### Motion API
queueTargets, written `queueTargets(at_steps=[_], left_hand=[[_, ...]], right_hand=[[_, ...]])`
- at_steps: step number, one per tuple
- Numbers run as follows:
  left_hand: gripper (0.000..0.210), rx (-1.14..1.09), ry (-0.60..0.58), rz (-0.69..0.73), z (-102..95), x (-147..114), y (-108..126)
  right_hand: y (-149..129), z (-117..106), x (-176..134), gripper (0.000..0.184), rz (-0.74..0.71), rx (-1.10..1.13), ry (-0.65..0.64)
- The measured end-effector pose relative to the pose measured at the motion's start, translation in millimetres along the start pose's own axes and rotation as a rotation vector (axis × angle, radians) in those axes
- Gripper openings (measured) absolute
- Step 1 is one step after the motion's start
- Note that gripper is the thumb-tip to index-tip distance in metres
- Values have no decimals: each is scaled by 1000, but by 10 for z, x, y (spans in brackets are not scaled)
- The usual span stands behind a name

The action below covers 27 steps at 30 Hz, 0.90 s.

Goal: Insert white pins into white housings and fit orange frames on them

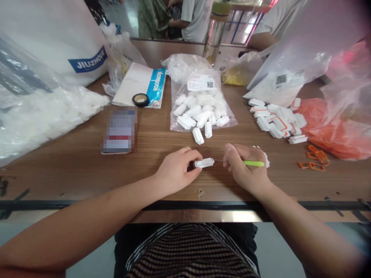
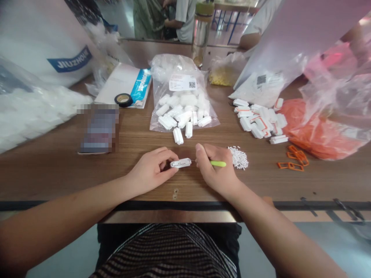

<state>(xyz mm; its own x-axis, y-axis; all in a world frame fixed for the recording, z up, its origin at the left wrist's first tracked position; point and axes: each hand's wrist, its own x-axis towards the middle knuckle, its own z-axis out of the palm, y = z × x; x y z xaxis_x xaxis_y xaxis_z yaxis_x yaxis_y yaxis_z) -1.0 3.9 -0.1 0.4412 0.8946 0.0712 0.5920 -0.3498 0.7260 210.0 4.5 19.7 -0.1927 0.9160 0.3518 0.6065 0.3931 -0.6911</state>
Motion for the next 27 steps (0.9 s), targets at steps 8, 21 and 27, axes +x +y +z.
queueTargets(at_steps=[8,21,27], left_hand=[[13,-18,8,1,8,-4,-3],[14,-13,5,-10,10,11,-9],[14,-11,9,-7,10,4,-17]], right_hand=[[-22,13,-10,43,-167,-102,-4],[17,20,-38,44,-47,19,55],[22,8,-44,43,-23,35,49]])
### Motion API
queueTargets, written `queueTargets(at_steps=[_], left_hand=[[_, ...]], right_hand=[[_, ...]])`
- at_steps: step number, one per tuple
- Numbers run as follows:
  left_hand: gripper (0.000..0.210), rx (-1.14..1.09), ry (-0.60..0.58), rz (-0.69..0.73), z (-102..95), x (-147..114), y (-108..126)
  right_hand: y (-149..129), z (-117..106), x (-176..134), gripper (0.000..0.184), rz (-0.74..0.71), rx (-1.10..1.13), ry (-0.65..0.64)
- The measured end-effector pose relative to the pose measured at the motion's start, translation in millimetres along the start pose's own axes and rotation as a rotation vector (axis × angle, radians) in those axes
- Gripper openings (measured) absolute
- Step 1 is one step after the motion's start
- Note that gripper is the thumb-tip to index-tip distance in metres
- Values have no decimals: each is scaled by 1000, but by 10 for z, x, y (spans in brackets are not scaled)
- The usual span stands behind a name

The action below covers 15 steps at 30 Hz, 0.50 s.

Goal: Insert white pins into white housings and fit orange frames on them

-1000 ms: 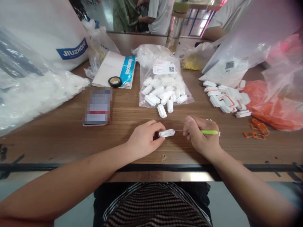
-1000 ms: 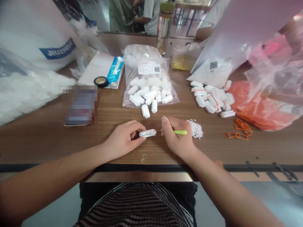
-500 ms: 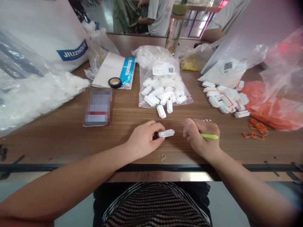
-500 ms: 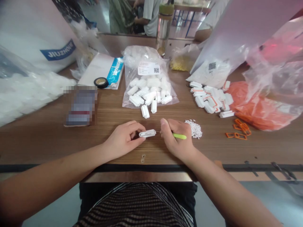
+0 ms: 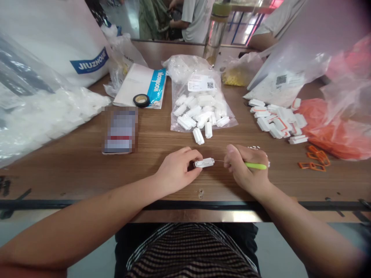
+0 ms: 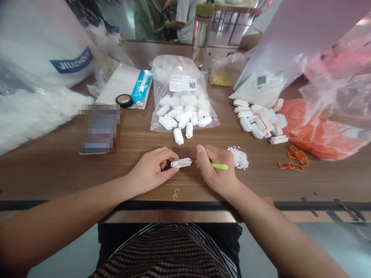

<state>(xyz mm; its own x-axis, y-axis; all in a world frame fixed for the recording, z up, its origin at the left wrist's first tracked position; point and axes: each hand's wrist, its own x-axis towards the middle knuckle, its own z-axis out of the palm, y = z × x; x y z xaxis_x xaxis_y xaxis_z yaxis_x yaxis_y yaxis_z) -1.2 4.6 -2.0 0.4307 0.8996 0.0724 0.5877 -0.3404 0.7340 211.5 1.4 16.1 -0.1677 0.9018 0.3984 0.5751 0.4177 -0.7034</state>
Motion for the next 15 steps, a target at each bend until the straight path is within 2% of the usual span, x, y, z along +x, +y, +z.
queueTargets(at_steps=[10,15], left_hand=[[13,-8,21,20,-1,-4,13],[14,-2,-5,4,-9,-8,14]], right_hand=[[-21,25,44,42,-150,-133,-108],[-5,13,5,44,-45,-43,3]])
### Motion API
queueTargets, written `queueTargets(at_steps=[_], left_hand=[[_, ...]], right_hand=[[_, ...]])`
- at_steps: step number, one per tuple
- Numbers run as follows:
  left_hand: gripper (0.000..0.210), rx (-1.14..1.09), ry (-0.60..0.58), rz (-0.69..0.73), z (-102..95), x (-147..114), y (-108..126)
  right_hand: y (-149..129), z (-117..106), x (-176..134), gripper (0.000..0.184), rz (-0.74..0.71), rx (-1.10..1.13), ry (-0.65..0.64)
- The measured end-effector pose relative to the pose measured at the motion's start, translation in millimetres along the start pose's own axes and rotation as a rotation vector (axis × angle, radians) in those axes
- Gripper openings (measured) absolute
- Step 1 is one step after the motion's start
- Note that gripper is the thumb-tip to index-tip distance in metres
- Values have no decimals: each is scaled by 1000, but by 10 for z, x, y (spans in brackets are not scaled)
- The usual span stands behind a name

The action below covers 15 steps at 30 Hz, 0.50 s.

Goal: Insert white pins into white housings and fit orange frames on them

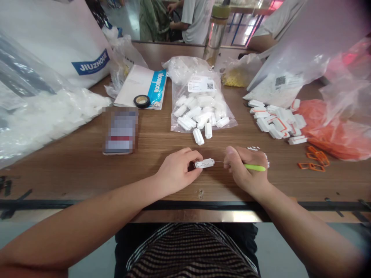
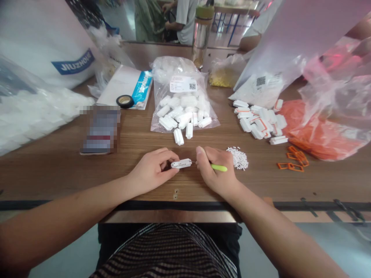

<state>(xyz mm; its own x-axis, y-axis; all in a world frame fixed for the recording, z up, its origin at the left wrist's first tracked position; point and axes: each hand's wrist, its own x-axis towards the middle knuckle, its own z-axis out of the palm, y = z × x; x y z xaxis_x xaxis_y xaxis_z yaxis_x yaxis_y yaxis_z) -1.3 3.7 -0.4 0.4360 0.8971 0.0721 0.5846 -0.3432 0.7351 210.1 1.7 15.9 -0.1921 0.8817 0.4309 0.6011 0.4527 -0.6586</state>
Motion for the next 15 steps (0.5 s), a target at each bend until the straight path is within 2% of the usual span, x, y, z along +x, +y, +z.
queueTargets(at_steps=[3,11,15], left_hand=[[14,3,5,-5,-3,-1,5],[14,-6,10,0,3,2,7],[13,-6,8,-6,7,4,-2]], right_hand=[[2,-4,-14,43,24,7,27],[-3,13,10,45,4,-18,-39],[14,14,-7,45,54,75,-2]])
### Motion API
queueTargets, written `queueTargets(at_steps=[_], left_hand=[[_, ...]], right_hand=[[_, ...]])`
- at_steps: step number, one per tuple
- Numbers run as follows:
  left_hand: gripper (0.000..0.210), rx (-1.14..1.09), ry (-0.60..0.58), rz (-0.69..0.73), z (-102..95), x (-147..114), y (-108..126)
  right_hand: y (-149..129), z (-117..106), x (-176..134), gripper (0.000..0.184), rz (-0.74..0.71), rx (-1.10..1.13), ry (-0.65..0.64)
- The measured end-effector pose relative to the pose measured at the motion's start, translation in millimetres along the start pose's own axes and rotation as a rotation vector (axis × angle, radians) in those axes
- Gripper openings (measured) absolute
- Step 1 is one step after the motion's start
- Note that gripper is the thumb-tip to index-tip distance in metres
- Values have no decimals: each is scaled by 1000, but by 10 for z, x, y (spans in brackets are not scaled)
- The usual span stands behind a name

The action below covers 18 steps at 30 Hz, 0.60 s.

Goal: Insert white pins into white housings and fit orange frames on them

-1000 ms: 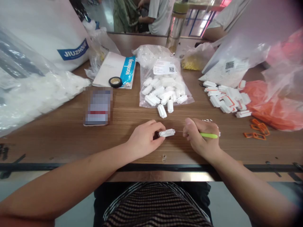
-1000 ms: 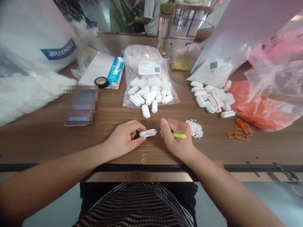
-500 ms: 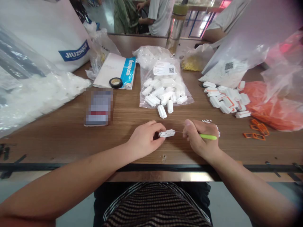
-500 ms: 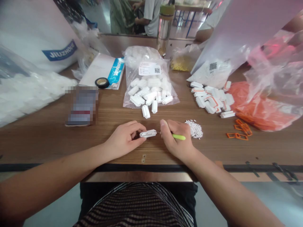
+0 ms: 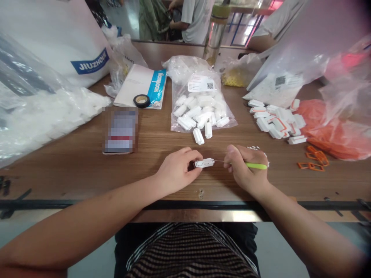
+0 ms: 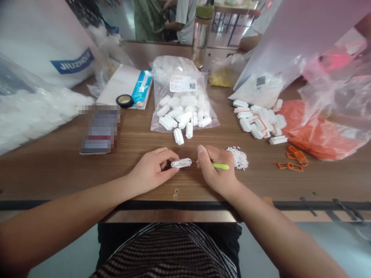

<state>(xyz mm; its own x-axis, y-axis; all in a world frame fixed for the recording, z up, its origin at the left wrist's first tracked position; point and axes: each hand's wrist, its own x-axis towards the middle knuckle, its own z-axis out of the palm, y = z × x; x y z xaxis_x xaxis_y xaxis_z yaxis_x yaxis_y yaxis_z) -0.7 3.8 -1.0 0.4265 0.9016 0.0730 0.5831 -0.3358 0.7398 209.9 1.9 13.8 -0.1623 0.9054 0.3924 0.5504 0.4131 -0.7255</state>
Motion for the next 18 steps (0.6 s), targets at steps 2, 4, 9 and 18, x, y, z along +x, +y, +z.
queueTargets(at_steps=[2,4,9,18], left_hand=[[13,-1,-1,6,0,0,-2],[13,-3,-3,8,-1,0,-3],[15,-7,2,13,-4,0,-3],[12,-3,5,16,5,-2,-12]], right_hand=[[7,2,-5,44,14,26,7],[10,7,-1,44,15,15,-4],[5,15,29,44,13,-6,-18],[21,31,-9,47,93,112,39]])
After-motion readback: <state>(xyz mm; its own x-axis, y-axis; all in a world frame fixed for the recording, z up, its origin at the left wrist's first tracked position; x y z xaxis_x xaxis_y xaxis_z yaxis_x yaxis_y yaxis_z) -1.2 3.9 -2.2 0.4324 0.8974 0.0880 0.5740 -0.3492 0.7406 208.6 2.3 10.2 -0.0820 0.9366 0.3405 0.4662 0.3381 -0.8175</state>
